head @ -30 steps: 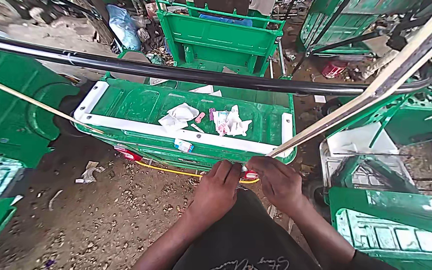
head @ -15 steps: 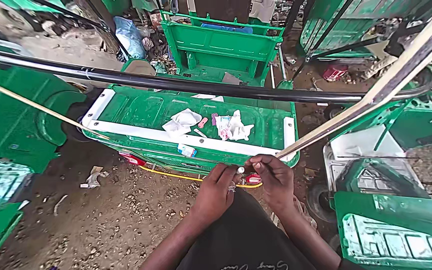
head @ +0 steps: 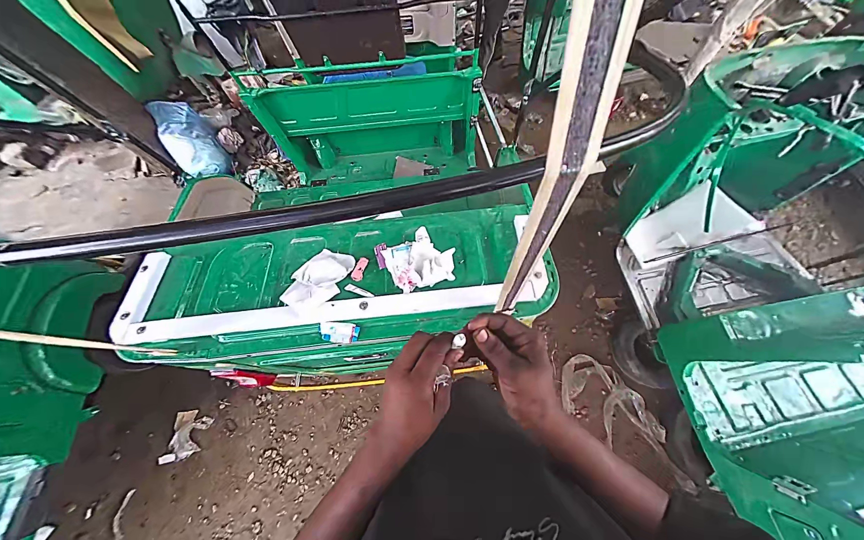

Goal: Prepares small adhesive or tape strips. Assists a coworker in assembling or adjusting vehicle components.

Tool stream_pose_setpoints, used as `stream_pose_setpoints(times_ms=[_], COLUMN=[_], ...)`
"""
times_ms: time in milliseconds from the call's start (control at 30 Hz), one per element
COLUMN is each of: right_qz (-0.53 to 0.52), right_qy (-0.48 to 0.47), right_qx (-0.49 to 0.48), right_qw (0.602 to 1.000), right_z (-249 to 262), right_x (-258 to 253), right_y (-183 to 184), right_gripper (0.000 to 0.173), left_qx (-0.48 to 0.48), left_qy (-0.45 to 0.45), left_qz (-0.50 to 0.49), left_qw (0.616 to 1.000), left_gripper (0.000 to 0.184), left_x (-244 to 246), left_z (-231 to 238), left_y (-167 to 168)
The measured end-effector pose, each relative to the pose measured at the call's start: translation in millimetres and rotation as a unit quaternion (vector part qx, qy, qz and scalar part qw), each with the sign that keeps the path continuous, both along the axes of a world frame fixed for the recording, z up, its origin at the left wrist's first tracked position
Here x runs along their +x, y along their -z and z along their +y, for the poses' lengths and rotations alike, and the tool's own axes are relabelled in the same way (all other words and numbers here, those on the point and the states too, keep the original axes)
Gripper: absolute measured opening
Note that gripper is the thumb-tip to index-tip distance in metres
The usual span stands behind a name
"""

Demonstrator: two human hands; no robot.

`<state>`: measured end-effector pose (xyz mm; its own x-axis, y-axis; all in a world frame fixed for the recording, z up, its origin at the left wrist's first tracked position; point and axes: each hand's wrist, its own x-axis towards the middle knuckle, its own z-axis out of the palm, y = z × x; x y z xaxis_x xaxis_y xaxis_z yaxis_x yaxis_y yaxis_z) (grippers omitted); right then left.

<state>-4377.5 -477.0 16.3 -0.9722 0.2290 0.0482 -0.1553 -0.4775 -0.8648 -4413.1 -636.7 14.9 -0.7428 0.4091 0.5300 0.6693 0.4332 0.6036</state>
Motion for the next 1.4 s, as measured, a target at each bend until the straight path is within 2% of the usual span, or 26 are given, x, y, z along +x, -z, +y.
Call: stream_pose_setpoints(times_ms=[267, 400, 467, 567, 667, 733, 800, 867, 933, 1000, 1033, 1100, 1167, 1200, 1233, 1300, 1400], right_qz=[0.014, -0.001, -0.023, -0.08, -0.129, -0.139, -0.162, -0.217, -0.277, -0.302, -0.283, -0.202, -0.137, -0.139, -0.166, -0.233, -0.268], right_qy=[0.023, 0.011, -0.004, -0.037, -0.024, 0.025, 0.043, 0.003, -0.061, -0.068, -0.047, -0.023, -0.069, -0.123, -0.186, -0.282, -0.321], right_qx=[-0.002, 0.001, 0.039, 0.16, 0.301, 0.408, 0.513, 0.595, 0.654, 0.688, 0.702, 0.706, 0.672, 0.655, 0.652, 0.664, 0.684], right_qw=[1.0, 1.0, 0.999, 0.983, 0.944, 0.902, 0.842, 0.774, 0.702, 0.657, 0.651, 0.678, 0.724, 0.733, 0.716, 0.652, 0.598], right_z=[15.8, 18.2, 13.6, 4.8, -0.2, -0.2, 4.5, 9.8, 11.2, 3.9, -4.7, -33.9, -73.9, -95.6, -117.2, -155.1, -187.2], right_x=[11.4, 13.6, 4.7, -19.7, -57.9, -88.9, -120.0, -145.8, -160.8, -166.1, -169.1, -177.7, -199.0, -212.3, -227.4, -253.7, -275.7], right_y=[-3.7, 0.1, 15.9, 69.8, 109.7, 125.9, 133.3, 135.0, 134.6, 126.6, 120.2, 111.7, 113.2, 114.7, 114.5, 121.7, 138.7], right_gripper=[0.013, 0.014, 0.014, 0.013, 0.013, 0.014, 0.017, 0.02, 0.022, 0.025, 0.025, 0.024, 0.027, 0.03, 0.035, 0.045, 0.04], left_qx=[0.008, 0.03, 0.047, 0.059, 0.067, 0.069, 0.072, 0.075, 0.077, 0.078, 0.074, 0.067, 0.058, 0.052, 0.045, 0.028, 0.022], left_qy=[0.021, 0.022, 0.002, -0.056, -0.116, -0.149, -0.176, -0.199, -0.218, -0.231, -0.239, -0.255, -0.261, -0.261, -0.26, -0.254, -0.233], left_qz=[0.01, -0.021, -0.045, -0.072, -0.087, -0.09, -0.093, -0.096, -0.098, -0.098, -0.095, -0.1, -0.108, -0.112, -0.116, -0.123, -0.129], left_qw=[1.0, 0.999, 0.998, 0.994, 0.987, 0.982, 0.977, 0.972, 0.968, 0.965, 0.963, 0.96, 0.958, 0.957, 0.957, 0.959, 0.964], left_gripper=[0.022, 0.023, 0.024, 0.024, 0.024, 0.025, 0.026, 0.026, 0.025, 0.025, 0.026, 0.026, 0.026, 0.026, 0.026, 0.025, 0.025], left_x=[4.3, 7.8, 8.2, 14.2, 21.1, 23.5, 20.4, 11.4, 2.1, -7.5, -13.3, -22.1, -32.0, -36.8, -42.4, -52.0, -70.4], left_z=[20.1, 16.4, 1.7, -31.5, -66.5, -87.3, -105.9, -125.7, -145.0, -161.4, -168.7, -183.1, -194.7, -199.4, -203.7, -211.7, -222.7], left_y=[-4.1, 1.2, 7.0, 21.5, 35.0, 41.8, 47.2, 51.3, 52.4, 52.0, 53.0, 57.4, 63.5, 65.6, 67.2, 69.9, 72.9])
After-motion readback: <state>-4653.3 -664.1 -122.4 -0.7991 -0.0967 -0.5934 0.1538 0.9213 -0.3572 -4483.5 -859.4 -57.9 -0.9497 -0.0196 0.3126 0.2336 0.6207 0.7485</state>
